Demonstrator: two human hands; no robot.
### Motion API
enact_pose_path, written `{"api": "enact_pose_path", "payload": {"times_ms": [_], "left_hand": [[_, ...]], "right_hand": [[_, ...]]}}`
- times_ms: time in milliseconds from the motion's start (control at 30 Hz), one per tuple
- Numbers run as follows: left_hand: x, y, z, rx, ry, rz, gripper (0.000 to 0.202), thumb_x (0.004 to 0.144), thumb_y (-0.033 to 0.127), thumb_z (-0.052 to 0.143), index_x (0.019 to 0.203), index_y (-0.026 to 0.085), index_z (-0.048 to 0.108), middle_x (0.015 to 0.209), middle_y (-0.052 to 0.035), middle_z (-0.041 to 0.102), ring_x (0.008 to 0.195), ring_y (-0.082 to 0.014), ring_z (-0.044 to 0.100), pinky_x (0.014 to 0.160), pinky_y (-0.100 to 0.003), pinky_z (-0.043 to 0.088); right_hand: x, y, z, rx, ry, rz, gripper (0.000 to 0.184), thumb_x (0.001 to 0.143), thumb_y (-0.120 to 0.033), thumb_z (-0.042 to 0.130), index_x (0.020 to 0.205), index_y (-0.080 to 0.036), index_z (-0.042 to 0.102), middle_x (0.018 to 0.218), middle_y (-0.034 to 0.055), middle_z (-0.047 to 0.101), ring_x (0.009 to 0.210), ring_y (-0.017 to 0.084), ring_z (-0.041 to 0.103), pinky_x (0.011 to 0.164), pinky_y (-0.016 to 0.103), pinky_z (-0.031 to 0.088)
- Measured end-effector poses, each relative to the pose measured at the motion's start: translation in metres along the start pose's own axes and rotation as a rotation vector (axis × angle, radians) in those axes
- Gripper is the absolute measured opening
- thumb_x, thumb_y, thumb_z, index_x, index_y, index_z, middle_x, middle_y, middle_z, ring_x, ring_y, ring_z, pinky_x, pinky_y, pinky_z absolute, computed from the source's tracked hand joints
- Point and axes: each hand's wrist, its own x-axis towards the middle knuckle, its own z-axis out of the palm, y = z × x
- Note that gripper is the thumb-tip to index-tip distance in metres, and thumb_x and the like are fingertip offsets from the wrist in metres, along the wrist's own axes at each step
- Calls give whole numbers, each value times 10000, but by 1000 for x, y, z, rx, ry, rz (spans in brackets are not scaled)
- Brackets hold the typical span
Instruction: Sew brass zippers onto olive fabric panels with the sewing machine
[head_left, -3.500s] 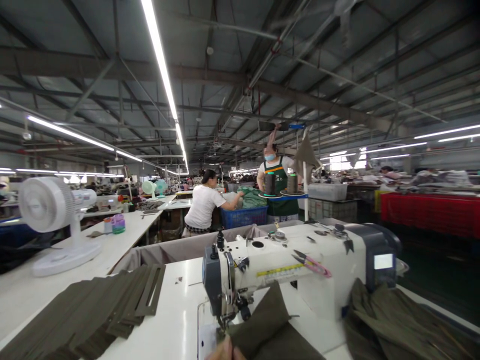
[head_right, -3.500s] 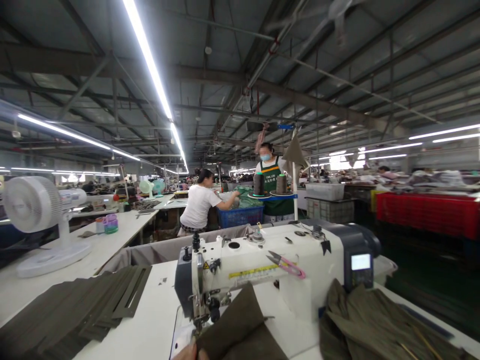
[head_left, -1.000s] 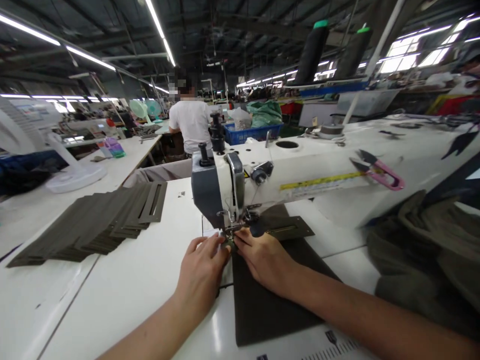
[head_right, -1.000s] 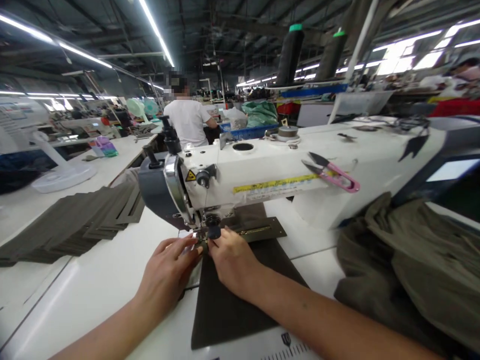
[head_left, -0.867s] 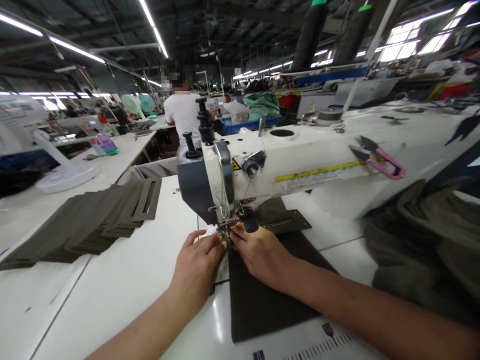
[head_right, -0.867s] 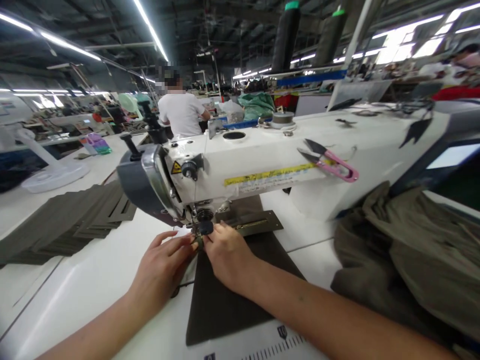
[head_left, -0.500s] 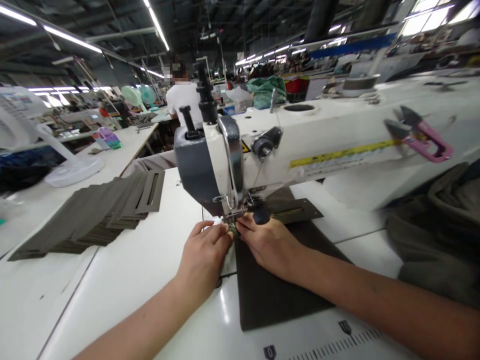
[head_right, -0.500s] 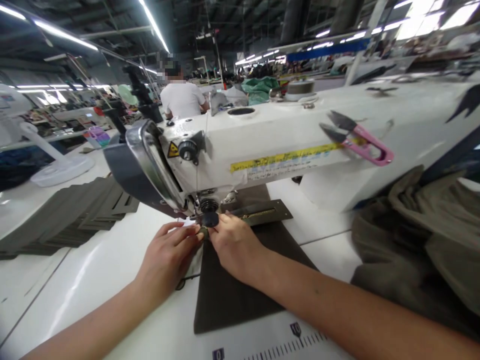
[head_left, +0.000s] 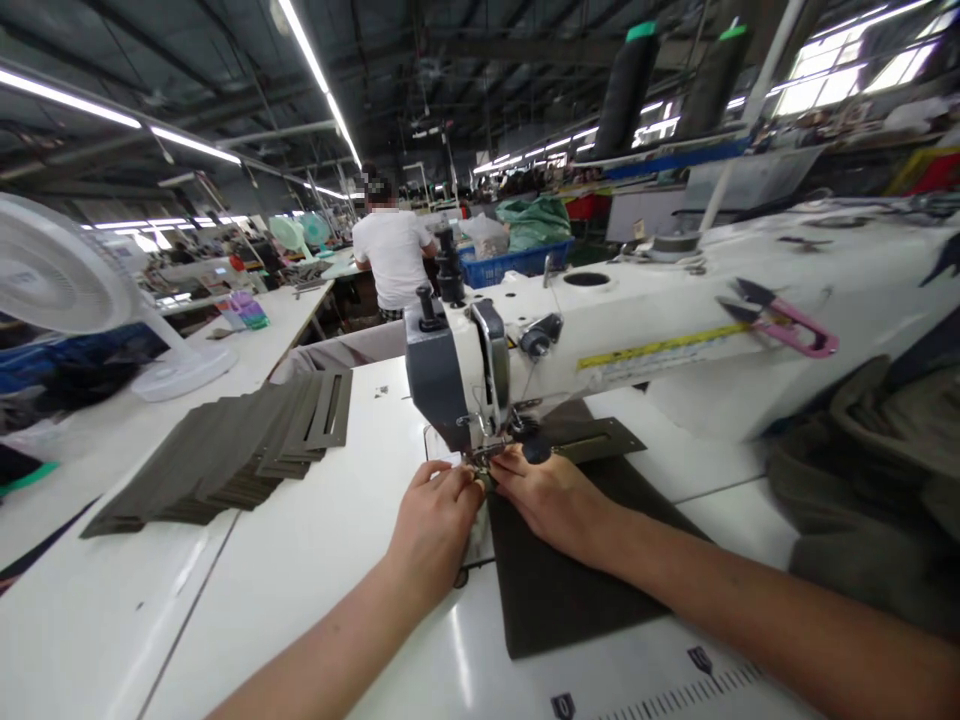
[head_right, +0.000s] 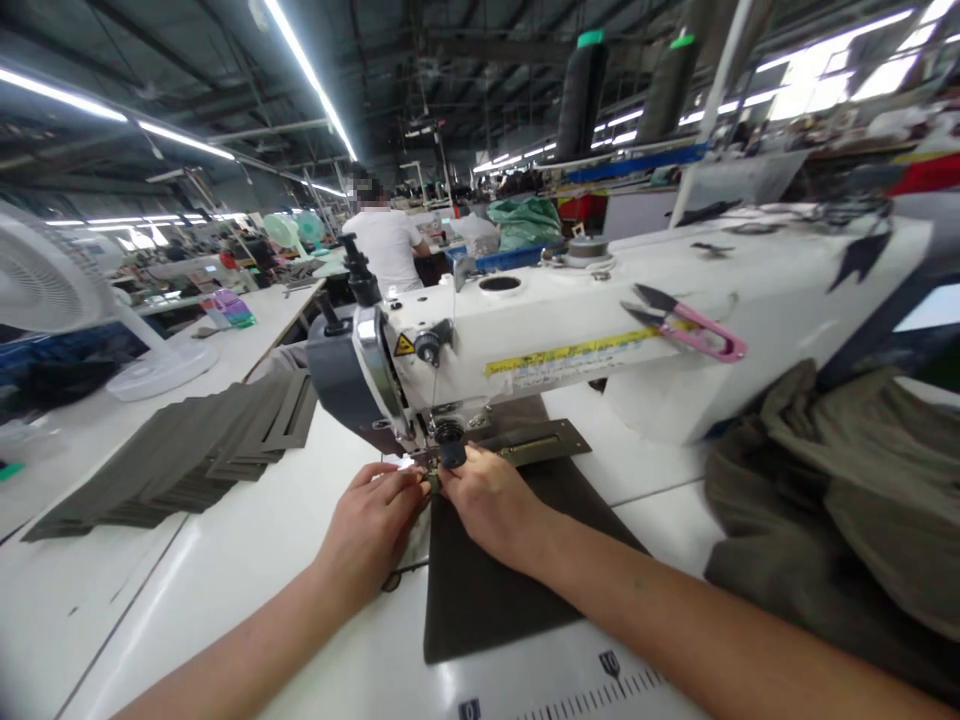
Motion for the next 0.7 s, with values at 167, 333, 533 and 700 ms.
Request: {"api": "enact_pose_path", "payload": {"times_ms": [167, 333, 533, 700], "left_hand": [[2, -5, -2, -55, -13, -73, 125, 852, 90, 429, 848, 135, 545, 752, -56, 634, 707, -178, 611, 765, -352, 451], [5, -6, -4, -61, -5, -127, 137, 876, 130, 418, 827, 139, 546, 719, -48, 635, 678, -177, 609, 745, -343, 445], [8, -5, -7, -51, -4, -124, 193, 886, 134, 392, 786, 143, 557, 703, -48, 640, 665, -177, 614, 720, -336, 453], [8, -6, -7, -48, 13, -117, 185, 881, 136, 408, 788, 143, 568, 697, -46, 649, 674, -187, 620, 705, -346, 463]], "right_hand": [[-6, -2, -12, -197, 278, 15, 223, 883, -177, 429, 767, -155, 619, 721, 61, 609, 711, 181, 552, 663, 293, 414], [-12, -10, -18, -191, 188, 64, 250, 861, -250, 490, 647, -164, 586, 627, 34, 593, 613, 166, 548, 554, 277, 349], [-4, -20, -18, -98, -119, 250, 213, 866, -296, 469, 868, -144, 618, 775, 72, 662, 698, 196, 613, 581, 280, 379], [-6, -17, -21, -66, -153, 148, 226, 877, -267, 446, 962, -153, 621, 777, 70, 670, 710, 196, 624, 597, 281, 395]]}}
